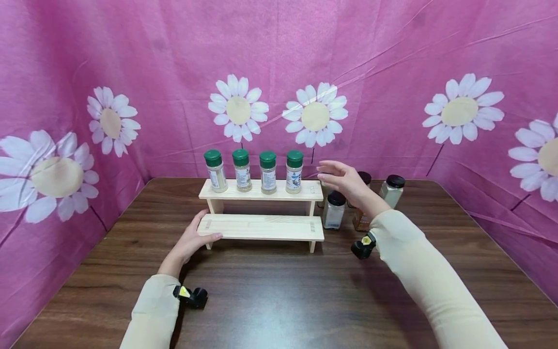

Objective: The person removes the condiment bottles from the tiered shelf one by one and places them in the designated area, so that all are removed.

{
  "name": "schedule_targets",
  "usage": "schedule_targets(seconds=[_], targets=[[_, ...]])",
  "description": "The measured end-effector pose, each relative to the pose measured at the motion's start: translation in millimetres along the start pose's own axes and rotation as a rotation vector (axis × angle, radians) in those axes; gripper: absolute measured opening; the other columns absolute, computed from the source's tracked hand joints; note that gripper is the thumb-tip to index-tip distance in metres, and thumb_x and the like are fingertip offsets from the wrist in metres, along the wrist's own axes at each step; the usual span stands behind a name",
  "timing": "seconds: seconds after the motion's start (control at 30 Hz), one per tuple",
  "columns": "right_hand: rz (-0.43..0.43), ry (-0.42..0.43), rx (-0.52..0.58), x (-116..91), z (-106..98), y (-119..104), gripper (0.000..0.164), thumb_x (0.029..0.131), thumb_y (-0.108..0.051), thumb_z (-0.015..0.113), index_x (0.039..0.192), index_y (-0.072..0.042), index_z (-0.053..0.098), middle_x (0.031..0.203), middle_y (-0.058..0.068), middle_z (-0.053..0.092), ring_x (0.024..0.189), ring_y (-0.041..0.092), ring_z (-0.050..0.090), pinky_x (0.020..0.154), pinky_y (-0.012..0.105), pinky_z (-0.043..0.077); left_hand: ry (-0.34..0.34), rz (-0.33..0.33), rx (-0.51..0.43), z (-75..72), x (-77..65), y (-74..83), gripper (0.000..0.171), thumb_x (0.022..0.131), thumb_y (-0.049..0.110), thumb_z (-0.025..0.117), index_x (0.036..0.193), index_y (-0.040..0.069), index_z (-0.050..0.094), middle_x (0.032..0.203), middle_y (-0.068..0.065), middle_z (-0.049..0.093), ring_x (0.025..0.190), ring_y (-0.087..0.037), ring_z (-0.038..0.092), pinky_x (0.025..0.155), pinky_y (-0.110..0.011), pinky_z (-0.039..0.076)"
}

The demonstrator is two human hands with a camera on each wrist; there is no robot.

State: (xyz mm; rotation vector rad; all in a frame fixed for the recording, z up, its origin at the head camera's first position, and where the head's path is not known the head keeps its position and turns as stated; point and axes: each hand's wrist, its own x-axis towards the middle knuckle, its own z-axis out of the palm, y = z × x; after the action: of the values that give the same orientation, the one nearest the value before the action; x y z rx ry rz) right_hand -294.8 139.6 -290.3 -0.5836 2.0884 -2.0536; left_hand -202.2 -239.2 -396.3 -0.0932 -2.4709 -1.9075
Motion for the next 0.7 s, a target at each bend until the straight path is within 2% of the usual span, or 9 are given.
schedule_targets(seconds=[0.33,0.7], targets=[[-0.015,-0.003,0.005,8,21,3,0.053,0.08,-0.009,0.061,0.127,-0.001,0.037,0.121,0.02,0.043,0.104,0.024,0.046,0.089,0.039,0.034,0.001,0.004,-0.006,-0.4,0.7,0.6,0.082,0.073,0.007,0.067,0.135,0.004,0.014,0.128,-0.021,0.029,0.112,-0.028,0.028,0.095,-0.04,0.018],[0.01,0.013,0.007,11,43,4,0.055,0.078,-0.007,0.063,0.127,-0.002,0.038,0.12,0.018,0.044,0.108,0.026,0.042,0.088,0.035,0.035,0.001,-0.006,-0.001,0.1,-0.2,-0.2,0.084,0.073,0.007,0.067,0.136,0.003,0.013,0.131,-0.021,0.026,0.114,-0.028,0.026,0.095,-0.04,0.017]])
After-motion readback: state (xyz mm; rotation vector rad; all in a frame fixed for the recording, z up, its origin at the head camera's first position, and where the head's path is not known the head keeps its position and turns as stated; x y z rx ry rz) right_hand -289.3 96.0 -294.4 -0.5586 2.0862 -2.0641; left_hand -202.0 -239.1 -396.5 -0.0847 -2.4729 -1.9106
